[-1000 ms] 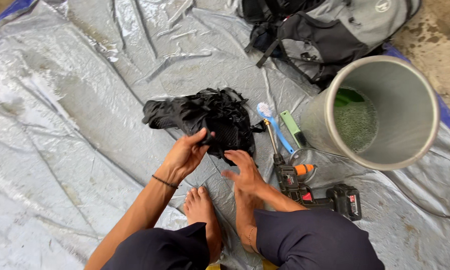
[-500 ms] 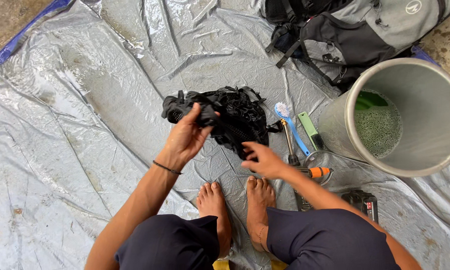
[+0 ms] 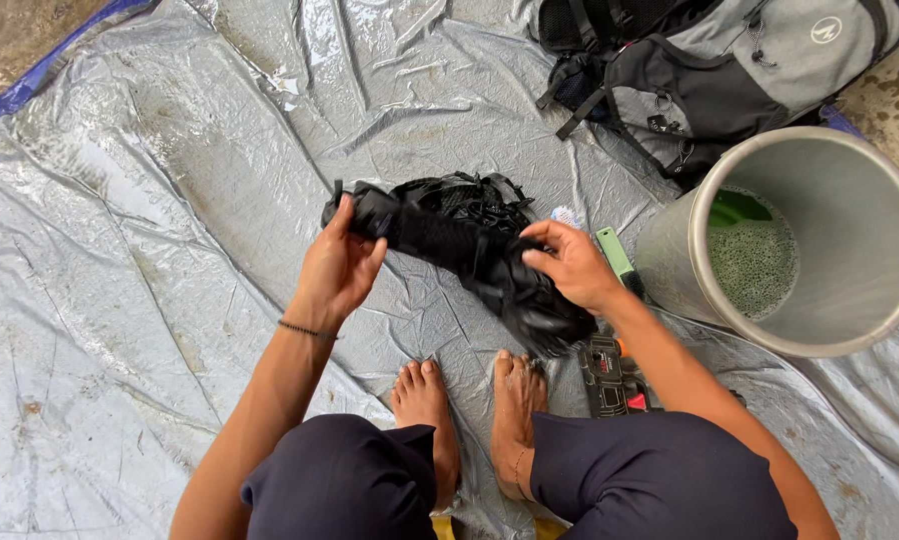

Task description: The person cleans a black mesh backpack on a tarp, using a handheld sprayer to rinse it and a brush to scrub the fabric while dipping the brush into a bucket of water.

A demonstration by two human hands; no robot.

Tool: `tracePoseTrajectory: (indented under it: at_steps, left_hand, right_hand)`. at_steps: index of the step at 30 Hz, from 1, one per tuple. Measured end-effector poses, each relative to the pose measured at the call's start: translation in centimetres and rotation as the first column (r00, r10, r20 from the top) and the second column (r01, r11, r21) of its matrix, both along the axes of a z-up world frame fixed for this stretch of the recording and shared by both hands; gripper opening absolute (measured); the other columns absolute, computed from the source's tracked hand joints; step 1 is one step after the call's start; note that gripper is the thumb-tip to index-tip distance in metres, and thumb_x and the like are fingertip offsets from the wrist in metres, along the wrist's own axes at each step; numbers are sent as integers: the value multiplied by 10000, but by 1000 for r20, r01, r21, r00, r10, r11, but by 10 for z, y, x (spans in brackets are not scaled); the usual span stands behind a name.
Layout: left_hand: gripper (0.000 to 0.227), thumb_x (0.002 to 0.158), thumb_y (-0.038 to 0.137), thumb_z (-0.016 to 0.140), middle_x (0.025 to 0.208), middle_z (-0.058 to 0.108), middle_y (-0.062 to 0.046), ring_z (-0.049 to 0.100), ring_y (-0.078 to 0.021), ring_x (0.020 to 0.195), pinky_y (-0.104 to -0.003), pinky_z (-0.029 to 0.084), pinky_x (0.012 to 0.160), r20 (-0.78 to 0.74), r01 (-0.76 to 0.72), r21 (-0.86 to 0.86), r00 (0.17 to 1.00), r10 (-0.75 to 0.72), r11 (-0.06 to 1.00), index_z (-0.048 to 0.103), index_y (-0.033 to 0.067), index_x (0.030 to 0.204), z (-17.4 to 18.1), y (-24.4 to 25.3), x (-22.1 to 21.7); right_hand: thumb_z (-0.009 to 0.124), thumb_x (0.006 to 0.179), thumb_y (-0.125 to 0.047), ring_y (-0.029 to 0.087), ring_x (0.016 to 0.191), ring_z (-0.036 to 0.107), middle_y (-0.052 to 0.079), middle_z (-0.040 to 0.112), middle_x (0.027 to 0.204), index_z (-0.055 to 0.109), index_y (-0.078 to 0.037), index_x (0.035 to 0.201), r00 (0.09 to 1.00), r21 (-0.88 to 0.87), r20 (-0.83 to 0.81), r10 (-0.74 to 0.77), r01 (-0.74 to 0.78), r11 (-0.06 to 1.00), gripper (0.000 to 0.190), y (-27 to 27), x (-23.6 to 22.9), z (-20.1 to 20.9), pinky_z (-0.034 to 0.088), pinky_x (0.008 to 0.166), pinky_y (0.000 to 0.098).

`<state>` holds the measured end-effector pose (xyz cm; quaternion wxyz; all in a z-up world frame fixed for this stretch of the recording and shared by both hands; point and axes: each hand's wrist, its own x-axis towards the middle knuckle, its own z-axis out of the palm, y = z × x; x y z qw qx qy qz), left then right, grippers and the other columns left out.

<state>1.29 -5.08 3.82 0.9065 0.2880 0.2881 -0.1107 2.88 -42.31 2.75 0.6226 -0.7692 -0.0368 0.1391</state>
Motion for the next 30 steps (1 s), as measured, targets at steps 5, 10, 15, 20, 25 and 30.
tracePoseTrajectory:
  at_steps: [5, 10, 15, 20, 25, 30]
  left_hand:
    - [365, 989, 411, 813, 975, 754, -78, 763, -242, 883, -363, 705, 735, -238, 247, 373, 957, -165, 894, 708, 90, 1126, -44, 11, -72]
    - [532, 952, 466, 805, 1187, 738, -233, 729, -408, 1102, -608, 681, 794, -591, 756, 430, 649, -479, 493, 659, -2, 1159, -78, 16, -151]
    - [595, 892, 698, 773, 1035, 810, -113, 800, -372, 1075, -592, 659, 832, -916, 601, 385, 158, -369, -700, 792, 111, 986, -82, 50, -125]
    - [456, 916, 497, 751, 914, 711, -194, 754, -503, 915, -633, 602, 750, -586, 316, 761, 708, -393, -566, 590, 85, 1026, -48, 19, -31]
    - [647, 844, 372, 742, 1333, 644, -150, 583, -366, 1339, -543, 493, 1080, -548, -23, 676, 652, -524, -737, 528, 87, 1384, -49, -27, -10]
    - [773, 702, 523, 731, 1269, 697, -81, 649, -289, 1288, -581, 402, 1153, -692, -3, 645, 422, -586, -764, 465, 144, 1321, -69, -13, -42]
  right_hand:
    - [787, 899, -41, 140, 881, 626, -25, 651, 920, 739, -61, 1257, 869, 26, -260, 420, -429, 903, 362, 7, -31, -4, 526, 836, 319]
    - [802, 889, -224, 352, 1071, 788, 118, 841, 1066, 774, -173, 1168, 760, -465, -351, 547, -649, 602, 285, 20, -51, -47, 590, 932, 490]
    - [782, 923, -367, 336, 1388, 597, 87, 654, 1435, 614, -189, 1502, 857, -752, 11, 516, -333, 568, 628, 30, -28, -53, 498, 1134, 451]
    - [630, 935, -204, 305, 964, 697, 79, 749, 935, 584, -236, 1533, 637, -898, -6, 771, -342, 276, 600, 38, -51, -78, 500, 865, 463]
    - [587, 880, -199, 331, 1016, 685, 120, 781, 1022, 775, -141, 1296, 546, -743, -104, 831, -598, 300, 461, 28, -80, -90, 484, 897, 461]
    - [683, 942, -442, 349, 1083, 782, 108, 857, 1068, 882, -218, 1113, 573, -448, -435, 695, -807, 385, 345, 25, -40, -55, 580, 979, 481]
